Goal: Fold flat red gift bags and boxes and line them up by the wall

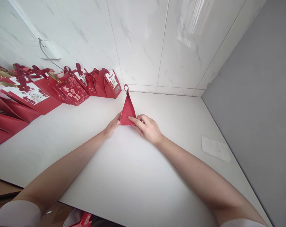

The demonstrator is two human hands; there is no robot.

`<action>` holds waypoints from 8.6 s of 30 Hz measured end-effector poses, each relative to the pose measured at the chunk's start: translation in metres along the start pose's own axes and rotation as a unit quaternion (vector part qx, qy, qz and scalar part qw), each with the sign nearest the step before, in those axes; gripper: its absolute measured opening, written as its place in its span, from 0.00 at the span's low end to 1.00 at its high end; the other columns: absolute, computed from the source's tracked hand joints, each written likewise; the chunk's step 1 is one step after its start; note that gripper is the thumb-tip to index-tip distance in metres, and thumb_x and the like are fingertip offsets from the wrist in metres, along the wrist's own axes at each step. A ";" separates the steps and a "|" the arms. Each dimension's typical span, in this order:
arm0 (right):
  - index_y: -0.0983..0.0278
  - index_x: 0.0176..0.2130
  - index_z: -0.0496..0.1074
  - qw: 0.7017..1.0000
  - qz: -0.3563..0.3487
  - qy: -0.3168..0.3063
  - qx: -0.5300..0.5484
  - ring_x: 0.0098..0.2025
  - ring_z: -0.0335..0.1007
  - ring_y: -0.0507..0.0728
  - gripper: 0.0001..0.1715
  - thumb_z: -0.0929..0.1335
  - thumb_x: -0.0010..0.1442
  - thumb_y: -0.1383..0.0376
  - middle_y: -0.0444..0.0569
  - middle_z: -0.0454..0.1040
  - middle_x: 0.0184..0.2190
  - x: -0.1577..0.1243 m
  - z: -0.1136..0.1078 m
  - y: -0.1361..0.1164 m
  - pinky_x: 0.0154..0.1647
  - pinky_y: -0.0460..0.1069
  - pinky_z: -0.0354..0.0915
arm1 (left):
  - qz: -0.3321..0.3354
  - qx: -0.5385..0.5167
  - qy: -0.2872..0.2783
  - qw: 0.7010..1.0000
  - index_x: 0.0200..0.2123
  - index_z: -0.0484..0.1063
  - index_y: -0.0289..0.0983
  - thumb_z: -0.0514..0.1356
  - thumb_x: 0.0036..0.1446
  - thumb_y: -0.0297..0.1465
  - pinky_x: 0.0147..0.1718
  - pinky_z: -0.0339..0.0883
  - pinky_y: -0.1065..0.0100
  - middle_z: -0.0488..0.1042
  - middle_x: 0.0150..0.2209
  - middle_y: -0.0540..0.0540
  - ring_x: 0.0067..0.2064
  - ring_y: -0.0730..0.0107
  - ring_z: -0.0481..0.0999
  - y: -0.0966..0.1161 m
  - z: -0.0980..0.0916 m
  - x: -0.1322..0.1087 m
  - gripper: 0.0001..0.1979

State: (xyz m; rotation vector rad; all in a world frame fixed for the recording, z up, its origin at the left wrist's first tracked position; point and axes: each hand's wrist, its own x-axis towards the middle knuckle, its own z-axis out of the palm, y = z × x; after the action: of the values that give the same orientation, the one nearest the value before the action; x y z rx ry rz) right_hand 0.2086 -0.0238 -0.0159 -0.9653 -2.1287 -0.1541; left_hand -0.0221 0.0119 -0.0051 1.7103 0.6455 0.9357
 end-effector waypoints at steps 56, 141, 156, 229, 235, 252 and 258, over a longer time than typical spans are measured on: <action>0.56 0.67 0.53 0.961 0.116 -0.016 0.252 0.67 0.56 0.67 0.45 0.72 0.58 0.51 0.57 0.54 0.68 0.002 0.003 0.031 0.63 0.65 0.62 | -0.081 0.096 0.225 0.966 0.68 0.54 0.44 0.52 0.65 0.49 0.66 0.52 0.56 0.64 0.65 0.45 0.67 0.55 0.60 -0.008 -0.001 0.004 0.32; 0.59 0.60 0.64 0.986 -0.161 -0.044 0.025 0.47 0.77 0.57 0.23 0.59 0.69 0.71 0.51 0.71 0.60 0.004 -0.004 0.000 0.43 0.53 0.75 | -0.048 0.076 0.050 0.995 0.70 0.47 0.40 0.67 0.52 0.43 0.60 0.59 0.45 0.57 0.66 0.34 0.65 0.44 0.60 -0.011 -0.005 0.001 0.48; 0.60 0.57 0.66 0.982 -0.163 -0.072 0.054 0.45 0.77 0.56 0.21 0.60 0.68 0.71 0.51 0.71 0.60 0.005 -0.004 0.001 0.43 0.53 0.74 | -0.031 0.085 0.034 0.995 0.71 0.44 0.44 0.66 0.53 0.41 0.62 0.57 0.47 0.48 0.71 0.38 0.67 0.45 0.57 -0.009 -0.006 0.000 0.48; 0.58 0.45 0.69 0.976 0.045 0.164 0.138 0.30 0.74 0.56 0.09 0.69 0.64 0.61 0.50 0.76 0.39 0.013 -0.013 -0.002 0.36 0.55 0.72 | 0.086 0.455 0.217 0.859 0.71 0.33 0.41 0.68 0.42 0.27 0.64 0.57 0.49 0.47 0.67 0.34 0.69 0.45 0.52 0.003 0.003 -0.003 0.61; 0.59 0.42 0.69 0.971 0.045 0.198 0.127 0.32 0.75 0.56 0.06 0.69 0.64 0.66 0.49 0.76 0.37 0.016 -0.015 -0.001 0.36 0.55 0.71 | 0.094 0.472 0.230 0.846 0.71 0.36 0.41 0.69 0.43 0.31 0.64 0.57 0.49 0.50 0.66 0.34 0.68 0.45 0.54 0.004 0.005 -0.002 0.59; 0.56 0.62 0.58 0.980 0.078 0.109 0.145 0.33 0.77 0.56 0.27 0.64 0.66 0.66 0.48 0.79 0.43 0.006 -0.004 0.008 0.41 0.55 0.74 | 0.073 0.474 0.253 0.840 0.71 0.39 0.41 0.71 0.44 0.39 0.62 0.58 0.49 0.54 0.64 0.34 0.66 0.46 0.57 0.001 0.001 -0.002 0.58; 0.51 0.69 0.43 0.982 0.115 -0.044 0.144 0.30 0.75 0.54 0.41 0.63 0.64 0.67 0.43 0.79 0.42 0.002 0.002 0.012 0.30 0.50 0.72 | 0.034 0.474 0.270 0.837 0.70 0.43 0.40 0.72 0.42 0.45 0.60 0.59 0.47 0.57 0.63 0.33 0.64 0.44 0.61 0.000 0.001 -0.001 0.58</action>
State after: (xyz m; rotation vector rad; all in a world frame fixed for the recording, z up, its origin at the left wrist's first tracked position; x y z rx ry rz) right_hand 0.2148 -0.0136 -0.0185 -1.0490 -2.0272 0.3093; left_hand -0.0212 0.0107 -0.0054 2.3300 1.6414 1.2779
